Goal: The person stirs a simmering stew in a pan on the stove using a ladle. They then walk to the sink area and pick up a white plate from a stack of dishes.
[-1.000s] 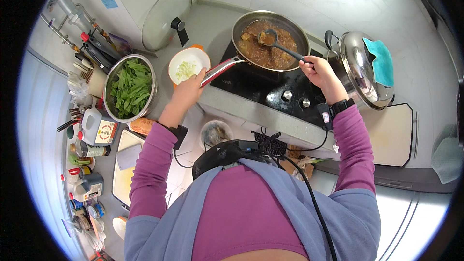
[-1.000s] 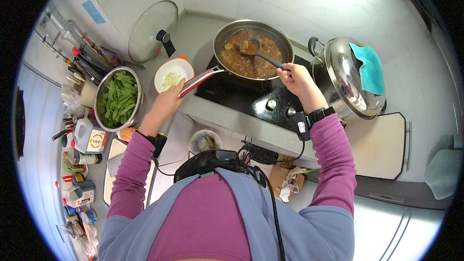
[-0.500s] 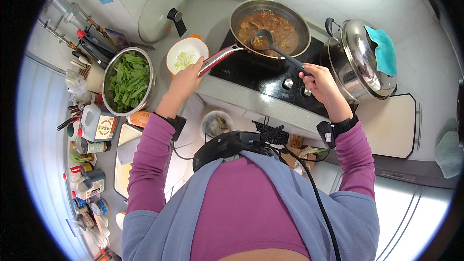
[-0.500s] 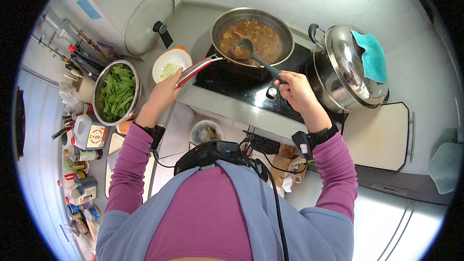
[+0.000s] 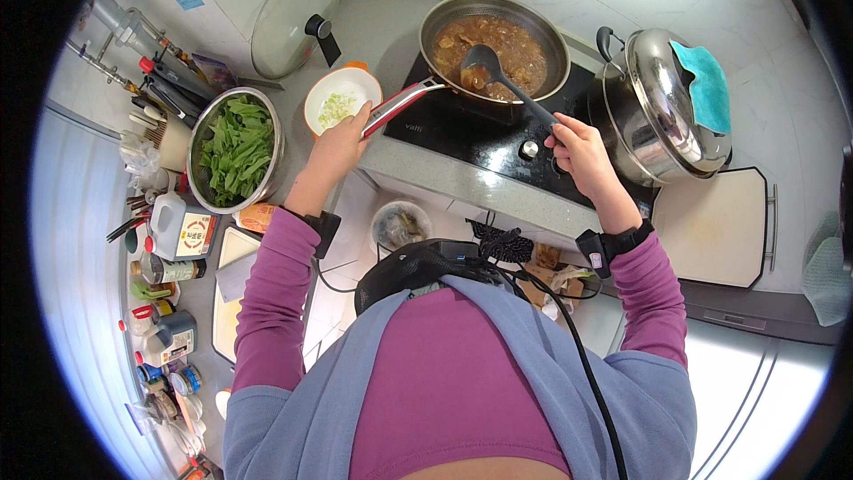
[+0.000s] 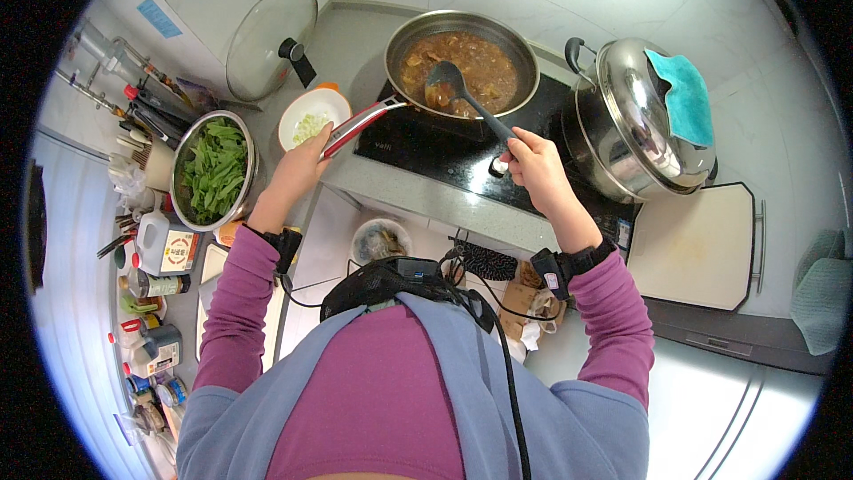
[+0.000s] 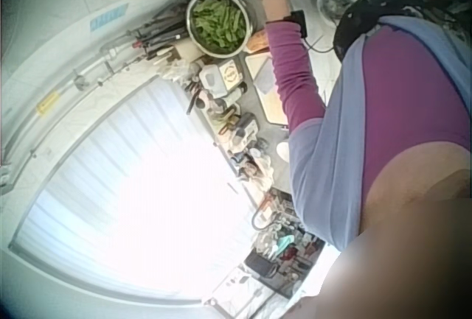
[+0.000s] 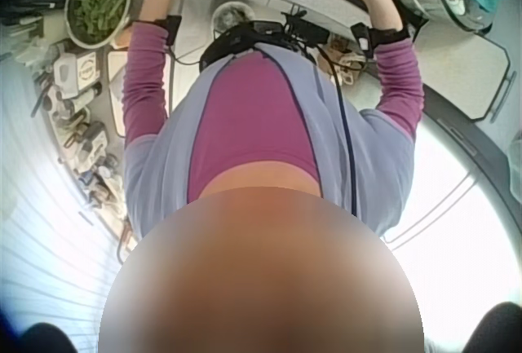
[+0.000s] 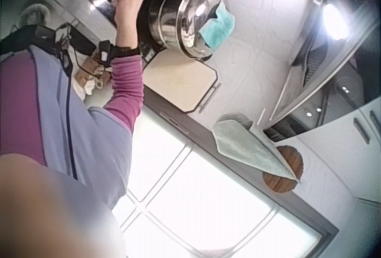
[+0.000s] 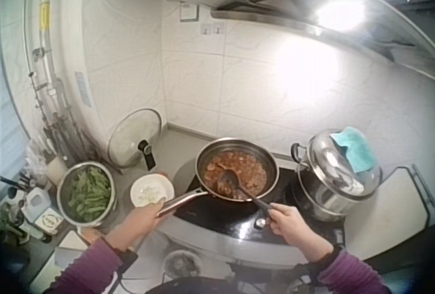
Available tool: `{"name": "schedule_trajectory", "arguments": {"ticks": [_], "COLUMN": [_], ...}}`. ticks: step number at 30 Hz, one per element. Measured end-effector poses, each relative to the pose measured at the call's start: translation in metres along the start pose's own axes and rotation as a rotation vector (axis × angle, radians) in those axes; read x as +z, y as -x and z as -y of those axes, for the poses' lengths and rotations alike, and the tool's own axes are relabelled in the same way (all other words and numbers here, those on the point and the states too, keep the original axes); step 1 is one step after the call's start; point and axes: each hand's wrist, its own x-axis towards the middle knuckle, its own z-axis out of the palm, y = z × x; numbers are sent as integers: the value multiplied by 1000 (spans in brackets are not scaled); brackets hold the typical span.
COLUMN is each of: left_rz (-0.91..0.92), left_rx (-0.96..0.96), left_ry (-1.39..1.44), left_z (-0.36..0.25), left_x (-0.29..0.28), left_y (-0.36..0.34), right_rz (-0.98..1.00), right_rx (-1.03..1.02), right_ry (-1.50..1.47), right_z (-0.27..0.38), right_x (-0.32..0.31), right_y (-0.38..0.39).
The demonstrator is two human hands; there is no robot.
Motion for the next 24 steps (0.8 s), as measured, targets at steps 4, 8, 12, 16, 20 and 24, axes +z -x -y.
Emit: {"name": "schedule_trajectory", "arguments": {"ticks": [4,8,12,16,20,24], "left_rz": [71,66,24,19,39,11], "left_rx": [-67,-65,-23,-26,-43,-20], "left_ry": [3,-8,-3,10,1,1], "left_z": [-3,-3,0,0,0,0], "left_x": [-4,-4,-1,0,0,1], "left_y": [-2,-1,-1,0,-1,-1], "right_rz": [5,-6,-8,-7,-12,-49], "right_rx": [-2,-40,-32,15,0,-108], "right_ry": [-1,157,111,-44,-42,241], "right_z": [0,-3,-5,-5,-11,-23], "right_x": [-2,-2,-5,-10,-13,-12], "right_y": [2,3,2,-1,-4,-11]}}
